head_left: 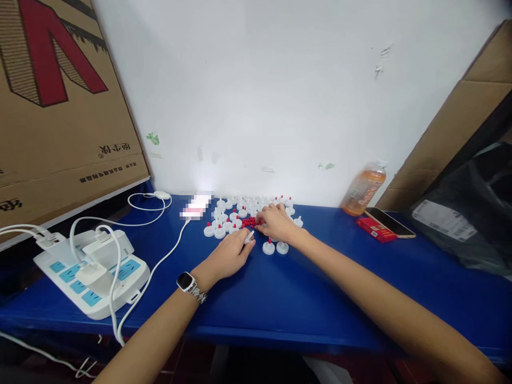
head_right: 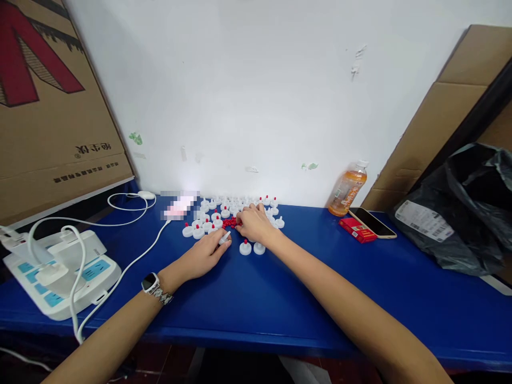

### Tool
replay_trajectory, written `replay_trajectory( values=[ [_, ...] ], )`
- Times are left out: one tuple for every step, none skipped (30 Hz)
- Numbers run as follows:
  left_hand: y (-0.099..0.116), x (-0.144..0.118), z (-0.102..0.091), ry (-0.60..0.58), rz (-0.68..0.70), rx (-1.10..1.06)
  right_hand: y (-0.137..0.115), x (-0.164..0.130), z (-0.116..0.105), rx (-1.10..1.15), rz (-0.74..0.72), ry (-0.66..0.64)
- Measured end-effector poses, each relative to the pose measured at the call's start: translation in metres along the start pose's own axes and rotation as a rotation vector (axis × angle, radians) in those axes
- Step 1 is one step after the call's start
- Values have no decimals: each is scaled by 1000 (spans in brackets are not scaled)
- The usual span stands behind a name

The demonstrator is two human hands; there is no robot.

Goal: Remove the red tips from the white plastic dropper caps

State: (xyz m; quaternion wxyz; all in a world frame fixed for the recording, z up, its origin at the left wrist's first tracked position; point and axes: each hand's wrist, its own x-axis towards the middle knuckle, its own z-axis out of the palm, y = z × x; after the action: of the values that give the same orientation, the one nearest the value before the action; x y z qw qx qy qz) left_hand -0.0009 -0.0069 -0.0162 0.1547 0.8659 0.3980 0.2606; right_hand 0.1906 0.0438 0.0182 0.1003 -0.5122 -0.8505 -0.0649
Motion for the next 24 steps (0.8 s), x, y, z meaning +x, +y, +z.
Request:
replay_trajectory(
  values=[
    [0, 0, 0, -2, -1, 0, 0, 0, 1, 0, -5, -3],
    [0, 0, 0, -3, -2, 1, 0, 0, 1, 0, -11, -4],
    [1, 0, -1, -5, -1, 1, 1, 1, 2, -2, -15, -3],
    [1, 0, -1, -8, -1, 1, 1, 1, 2, -5, -19, 0],
    [1, 0, -1, -12, -1, 2, 1, 2, 3, -9, -21, 4],
    [1, 0, -1, -14, -2, 3, 2, 2, 3, -11, -21, 6],
    [1, 0, -1, -16, -3, 4, 2, 3, 4, -10, -19, 9],
    [1, 0, -1, -17, -5, 4, 3, 3, 4, -6, -15, 9],
    [1, 0, -1, -19, -7, 4, 3, 3, 4, 0, -10, 9],
    [1, 0, -1, -20, -9, 2, 4, 3, 5, 7, -4, 11],
    [0, 0, -1, -20, -12, -2, 5, 3, 5, 14, 2, 12],
    [0, 0, -1, -21, -14, -7, 5, 4, 5, 18, 3, 14],
    [0, 0, -1, -19, -17, -14, 5, 4, 5, 18, 1, 15],
    [-1, 0, -1, -15, -19, -22, 5, 4, 5, 14, -7, 14],
    [-1, 0, -1, -10, -22, -31, 5, 5, 5, 8, -20, 11],
    [-1, 0, -1, -7, -25, -40, 5, 5, 5, 1, -34, 7],
    [-2, 0, -1, -4, -28, -47, 5, 6, 4, -7, -47, 4],
    [-2, 0, -1, -4, -30, -51, 5, 7, 4, -13, -56, 3],
    [-2, 0, -1, -4, -31, -54, 4, 7, 4, -17, -61, 4],
    [-3, 0, -1, -4, -33, -55, 4, 8, 4, -20, -63, 3],
    [-3, 0, -1, -5, -36, -55, 5, 8, 4, -22, -62, 3],
    [-3, 0, -1, -6, -39, -55, 5, 9, 4, -22, -61, 3],
    [-3, 0, -1, -6, -43, -56, 5, 9, 4, -21, -60, 3],
    [-3, 1, -1, -8, -45, -58, 5, 10, 4, -19, -62, 4]
  ],
)
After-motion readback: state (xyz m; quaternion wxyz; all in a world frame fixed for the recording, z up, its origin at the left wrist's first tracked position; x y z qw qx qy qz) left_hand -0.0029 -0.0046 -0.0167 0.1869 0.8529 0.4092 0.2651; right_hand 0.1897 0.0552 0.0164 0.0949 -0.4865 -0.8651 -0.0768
